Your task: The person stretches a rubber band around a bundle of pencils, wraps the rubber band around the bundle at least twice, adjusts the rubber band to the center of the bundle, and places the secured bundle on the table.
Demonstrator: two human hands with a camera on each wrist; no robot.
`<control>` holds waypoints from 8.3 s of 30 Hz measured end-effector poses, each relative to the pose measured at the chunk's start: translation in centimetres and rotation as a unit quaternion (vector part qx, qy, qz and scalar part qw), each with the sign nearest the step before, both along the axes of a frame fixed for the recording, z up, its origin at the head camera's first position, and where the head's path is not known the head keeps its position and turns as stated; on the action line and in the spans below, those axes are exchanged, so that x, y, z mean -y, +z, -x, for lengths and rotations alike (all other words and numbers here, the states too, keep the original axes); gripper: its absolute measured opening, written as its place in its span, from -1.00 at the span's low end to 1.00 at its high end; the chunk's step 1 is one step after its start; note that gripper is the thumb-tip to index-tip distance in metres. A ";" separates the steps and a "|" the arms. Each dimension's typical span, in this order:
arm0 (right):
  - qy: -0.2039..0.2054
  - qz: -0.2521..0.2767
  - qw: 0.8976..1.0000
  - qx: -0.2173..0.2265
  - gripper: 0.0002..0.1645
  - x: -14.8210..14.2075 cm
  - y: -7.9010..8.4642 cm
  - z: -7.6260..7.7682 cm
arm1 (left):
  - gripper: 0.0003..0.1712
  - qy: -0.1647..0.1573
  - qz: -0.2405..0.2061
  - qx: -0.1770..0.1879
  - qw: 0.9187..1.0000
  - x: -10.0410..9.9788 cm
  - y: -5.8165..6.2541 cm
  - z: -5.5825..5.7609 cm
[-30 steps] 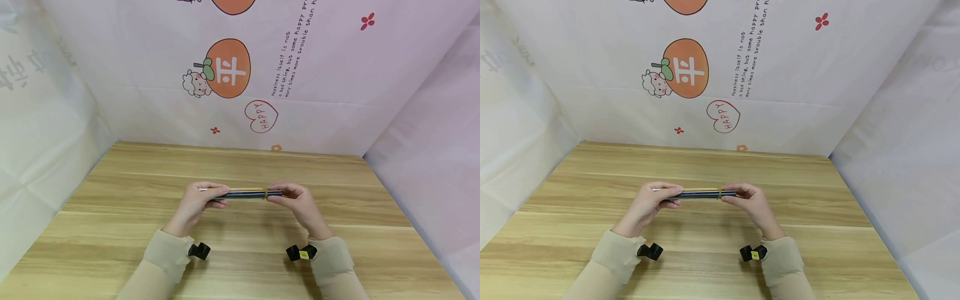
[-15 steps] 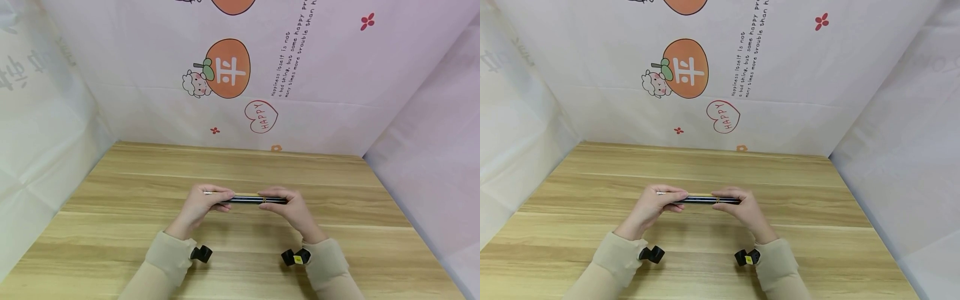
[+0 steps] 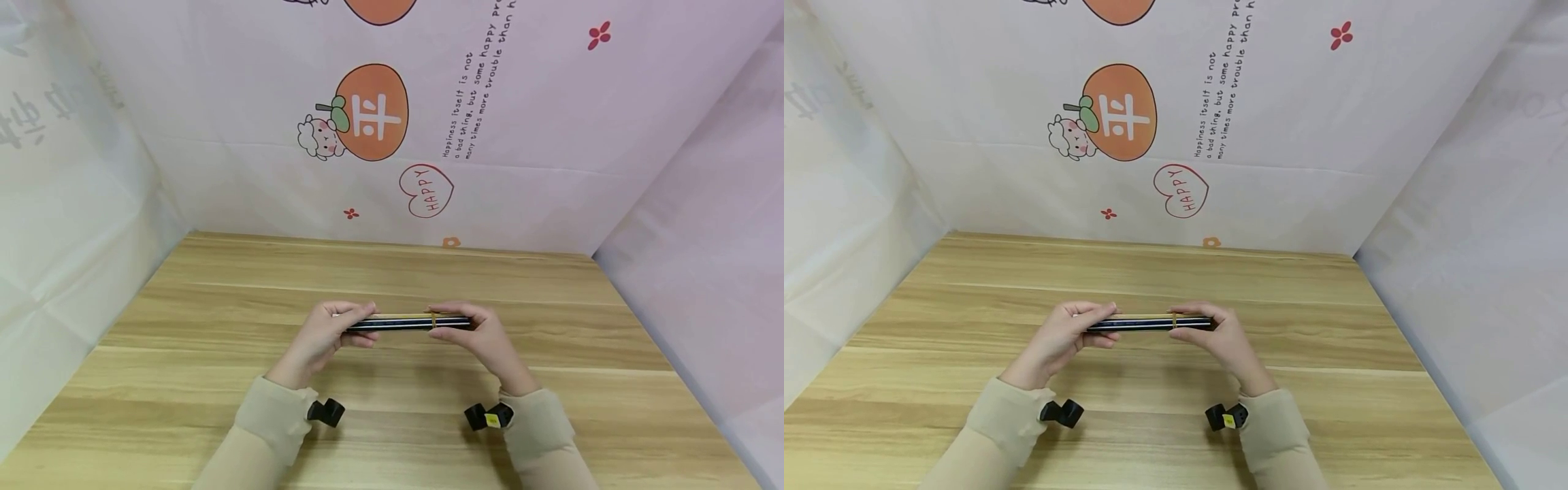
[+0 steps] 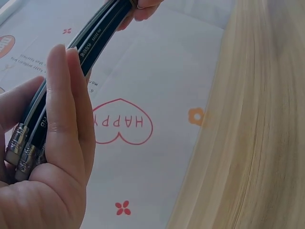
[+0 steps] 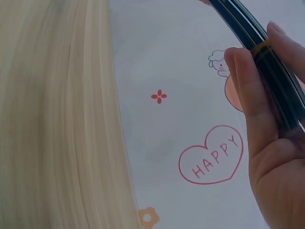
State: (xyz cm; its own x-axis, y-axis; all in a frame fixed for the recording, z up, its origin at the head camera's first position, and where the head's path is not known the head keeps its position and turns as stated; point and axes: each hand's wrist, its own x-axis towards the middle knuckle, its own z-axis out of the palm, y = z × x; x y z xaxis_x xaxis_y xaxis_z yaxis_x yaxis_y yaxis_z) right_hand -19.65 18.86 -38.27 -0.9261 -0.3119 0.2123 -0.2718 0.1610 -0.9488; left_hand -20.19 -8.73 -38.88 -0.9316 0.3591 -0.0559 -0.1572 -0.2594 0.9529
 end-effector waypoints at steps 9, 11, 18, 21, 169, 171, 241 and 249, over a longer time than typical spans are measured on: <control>-0.020 -0.021 1.000 -0.001 -0.62 -0.8 0.4 0.2 | -0.66 0.010 -0.004 0.007 1.000 0.2 0.4 -0.2; -0.019 -0.023 1.000 0.002 -0.62 -0.8 0.5 0.1 | -0.62 0.014 -0.005 0.010 1.000 0.3 0.5 -0.3; -0.014 -0.018 1.000 -0.004 -0.62 -0.5 0.4 0.1 | -0.88 0.026 -0.021 0.020 0.999 0.4 0.6 -0.3; -0.014 -0.009 1.000 -0.004 -0.61 -0.4 0.3 0.1 | -0.89 0.028 -0.020 0.018 0.999 0.4 0.5 -0.2; -0.157 0.095 0.981 0.070 -0.70 4.1 -0.2 -1.1 | -0.74 0.050 0.037 -0.025 0.998 -1.9 0.0 -0.7; -0.148 0.089 0.982 0.072 -0.74 4.0 -0.3 -1.1 | -0.67 0.049 0.040 -0.019 0.998 -1.9 0.0 -0.7; -0.023 0.097 0.958 0.268 -0.57 -2.4 -5.7 3.0 | -0.59 0.002 0.111 0.085 0.990 1.9 -5.2 2.3; -0.035 0.088 0.958 0.272 -0.59 -2.3 -6.1 3.0 | -0.54 -0.005 0.106 0.090 0.990 2.0 -5.3 2.3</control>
State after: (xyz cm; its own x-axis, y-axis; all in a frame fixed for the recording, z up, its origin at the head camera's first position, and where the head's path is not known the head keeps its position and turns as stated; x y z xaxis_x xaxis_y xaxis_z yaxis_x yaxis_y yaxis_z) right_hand -22.64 21.16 -44.39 -0.9315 -0.2495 -0.2648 0.2769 -0.0139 -0.9608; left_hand -22.53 -10.68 -44.21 -0.8959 0.3314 -0.2957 -0.3310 -0.0543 0.9421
